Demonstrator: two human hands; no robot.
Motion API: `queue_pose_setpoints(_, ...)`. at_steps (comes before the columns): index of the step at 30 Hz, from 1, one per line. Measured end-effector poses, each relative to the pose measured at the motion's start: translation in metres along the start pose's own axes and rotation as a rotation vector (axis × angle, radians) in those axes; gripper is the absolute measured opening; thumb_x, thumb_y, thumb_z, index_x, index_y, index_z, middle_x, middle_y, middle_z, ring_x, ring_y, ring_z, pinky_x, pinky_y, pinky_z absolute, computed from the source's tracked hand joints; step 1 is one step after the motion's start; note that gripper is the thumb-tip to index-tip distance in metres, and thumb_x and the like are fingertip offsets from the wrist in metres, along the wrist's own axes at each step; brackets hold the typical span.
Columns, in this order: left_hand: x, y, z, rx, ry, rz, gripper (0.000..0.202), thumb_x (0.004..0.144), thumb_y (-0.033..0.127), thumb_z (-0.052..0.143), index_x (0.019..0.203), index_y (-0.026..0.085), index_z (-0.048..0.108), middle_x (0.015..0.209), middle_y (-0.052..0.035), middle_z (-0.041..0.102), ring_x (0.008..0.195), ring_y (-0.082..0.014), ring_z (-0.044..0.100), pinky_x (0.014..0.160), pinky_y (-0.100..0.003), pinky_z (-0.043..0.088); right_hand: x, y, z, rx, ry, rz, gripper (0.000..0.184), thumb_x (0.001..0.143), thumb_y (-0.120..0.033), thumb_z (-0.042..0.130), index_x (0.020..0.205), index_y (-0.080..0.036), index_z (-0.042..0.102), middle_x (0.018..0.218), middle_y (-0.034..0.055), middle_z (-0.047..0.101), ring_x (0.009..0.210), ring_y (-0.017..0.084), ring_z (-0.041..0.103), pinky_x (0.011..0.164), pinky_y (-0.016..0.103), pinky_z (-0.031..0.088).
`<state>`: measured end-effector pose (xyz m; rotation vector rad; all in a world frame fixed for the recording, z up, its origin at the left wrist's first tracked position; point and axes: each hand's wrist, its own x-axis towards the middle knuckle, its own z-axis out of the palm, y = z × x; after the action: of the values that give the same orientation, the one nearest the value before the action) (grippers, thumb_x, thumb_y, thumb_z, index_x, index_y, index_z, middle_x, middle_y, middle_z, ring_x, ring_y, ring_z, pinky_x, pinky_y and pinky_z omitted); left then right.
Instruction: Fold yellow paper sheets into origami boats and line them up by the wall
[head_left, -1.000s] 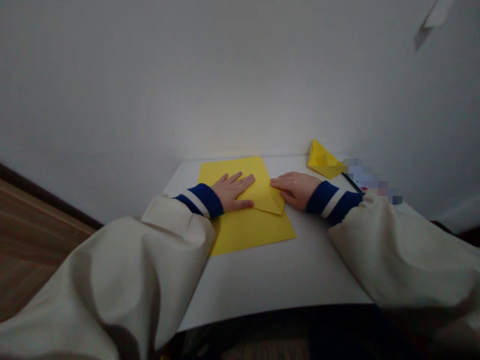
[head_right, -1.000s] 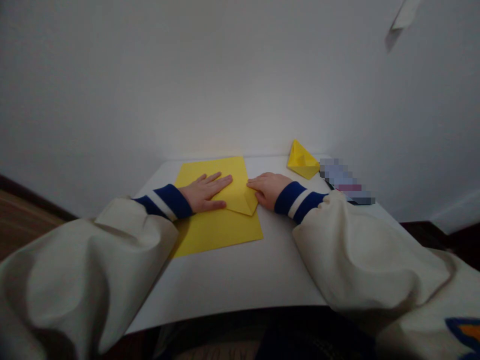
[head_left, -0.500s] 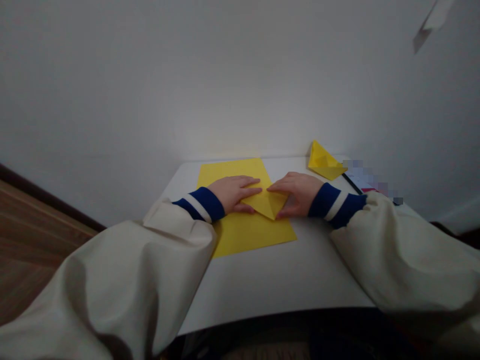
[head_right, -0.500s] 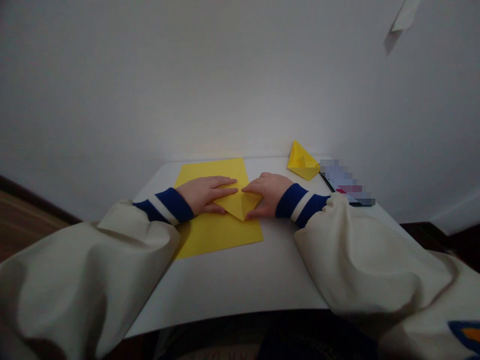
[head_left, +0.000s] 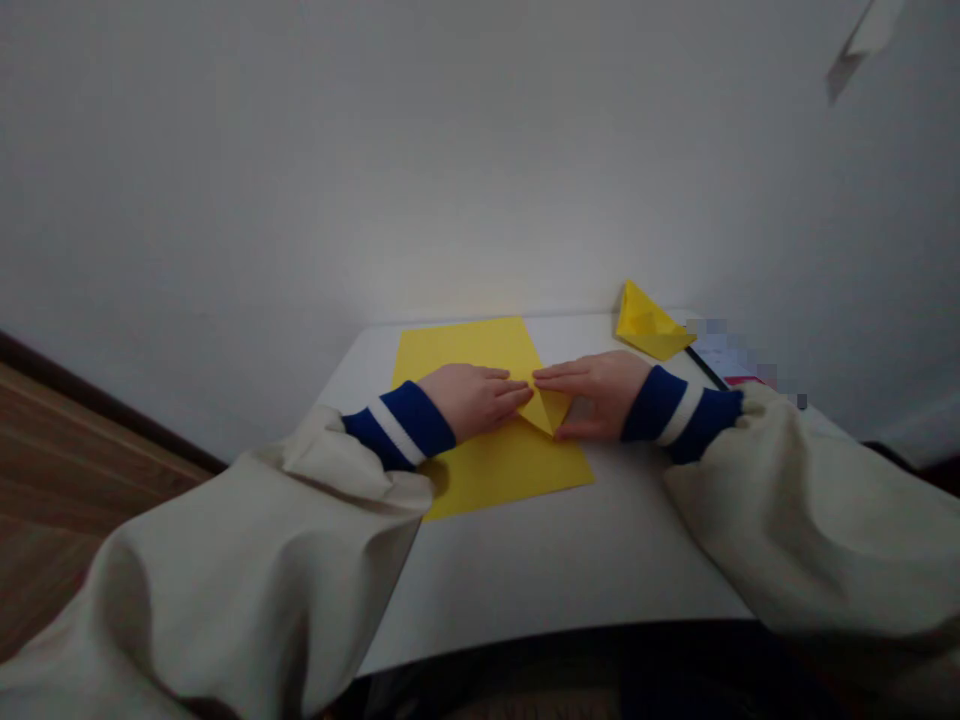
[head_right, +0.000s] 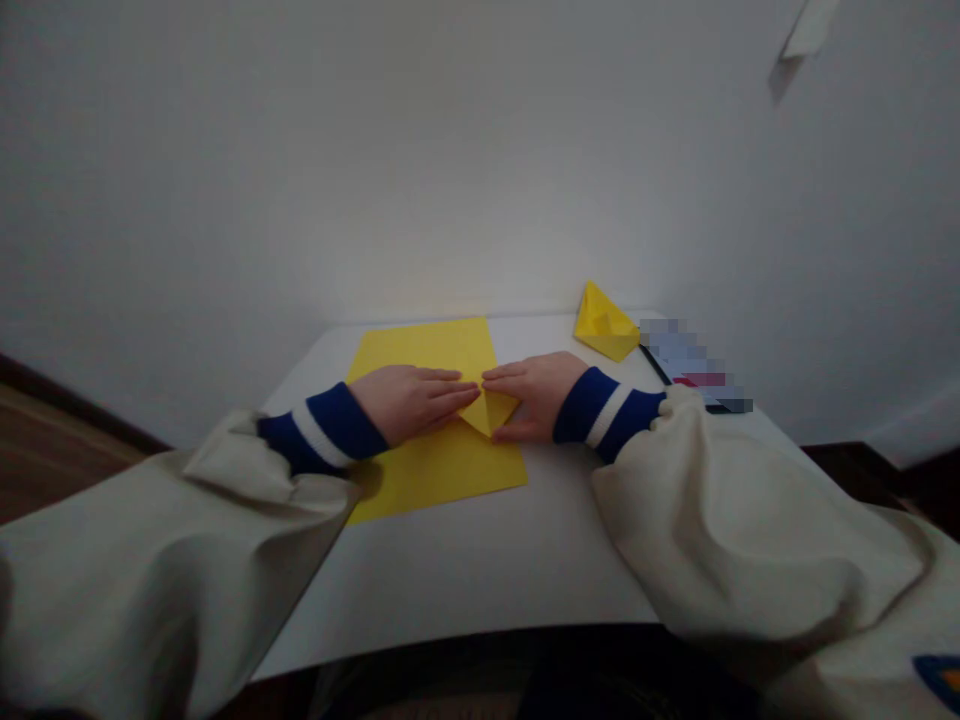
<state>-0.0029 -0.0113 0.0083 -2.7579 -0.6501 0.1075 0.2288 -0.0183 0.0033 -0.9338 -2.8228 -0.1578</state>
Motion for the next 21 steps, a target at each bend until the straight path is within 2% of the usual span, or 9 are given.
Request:
queue_pose_setpoints(7,-0.004,-0.004,0.0,-0.084,0.094,-0.063,0.031,0.092,0.027,0.039,0.115,0.021,0.058,0.11,-0.0053,0.067,0.09,-0.0171,0.065,0.073,-0.028,0.049,0.005,-0.008,-0.008,-0.146,-0.054,-0.127,0.054,0.083,-0.044,0.047,0.125,-0.01,0.053,0.122,0.0131,0.06,0.101,0.024,0.06,0.081,0.038,0.048)
queue_pose_setpoints(10,-0.007,-0.006,0.004,-0.171,0.157,-0.122,0.032,0.091,0.026,0.038,0.114,0.021,0.059,0.106,-0.0044,0.068,0.086,-0.0162,0.066,0.071,-0.027,0.048,0.006,-0.007,-0.004,-0.239,-0.037,-0.159,0.043,0.087,-0.032,0.043,0.122,-0.01,0.054,0.118,0.0145,0.062,0.094,0.023,0.063,0.073,0.036,0.049)
queue_pose_setpoints(14,-0.009,-0.009,0.002,-0.288,0.165,-0.109,0.035,0.091,0.029,0.036,0.118,0.02,0.057,0.114,-0.0054,0.065,0.098,-0.0167,0.063,0.079,-0.029,0.048,0.004,-0.006,0.003,-0.293,0.023,-0.136,0.037,0.089,-0.019,0.038,0.121,-0.011,0.054,0.116,0.015,0.062,0.089,0.022,0.064,0.067,0.033,0.048)
queue_pose_setpoints(16,-0.007,-0.008,-0.001,-0.285,0.143,-0.051,0.043,0.088,0.041,0.042,0.123,0.017,0.053,0.124,-0.0084,0.058,0.109,-0.0206,0.057,0.089,-0.033,0.046,0.002,-0.008,0.006,-0.284,0.04,-0.134,0.036,0.089,-0.018,0.039,0.121,-0.011,0.054,0.113,0.0147,0.064,0.088,0.021,0.064,0.066,0.031,0.047)
queue_pose_setpoints(18,-0.004,-0.003,-0.003,-0.238,0.107,-0.013,0.06,0.079,0.053,0.052,0.125,0.013,0.05,0.127,-0.0128,0.055,0.114,-0.0262,0.053,0.096,-0.039,0.041,0.001,-0.01,0.009,-0.271,0.051,-0.14,0.035,0.088,-0.018,0.039,0.12,-0.011,0.054,0.109,0.0149,0.066,0.085,0.02,0.064,0.064,0.031,0.047)
queue_pose_setpoints(19,-0.002,0.0,-0.003,-0.219,0.084,-0.039,0.062,0.079,0.053,0.054,0.125,0.012,0.049,0.125,-0.0139,0.056,0.113,-0.0268,0.053,0.097,-0.04,0.041,0.001,-0.011,0.01,-0.268,0.063,-0.143,0.034,0.088,-0.018,0.04,0.118,-0.011,0.054,0.106,0.0151,0.066,0.084,0.02,0.063,0.063,0.03,0.047)
queue_pose_setpoints(21,0.001,0.009,-0.001,-0.194,0.062,-0.172,0.047,0.087,0.035,0.046,0.126,0.009,0.047,0.125,-0.0148,0.055,0.114,-0.023,0.053,0.098,-0.035,0.041,0.0,-0.013,0.01,-0.274,0.102,-0.147,0.032,0.088,-0.02,0.041,0.115,-0.01,0.056,0.102,0.0151,0.067,0.081,0.02,0.063,0.06,0.03,0.046)
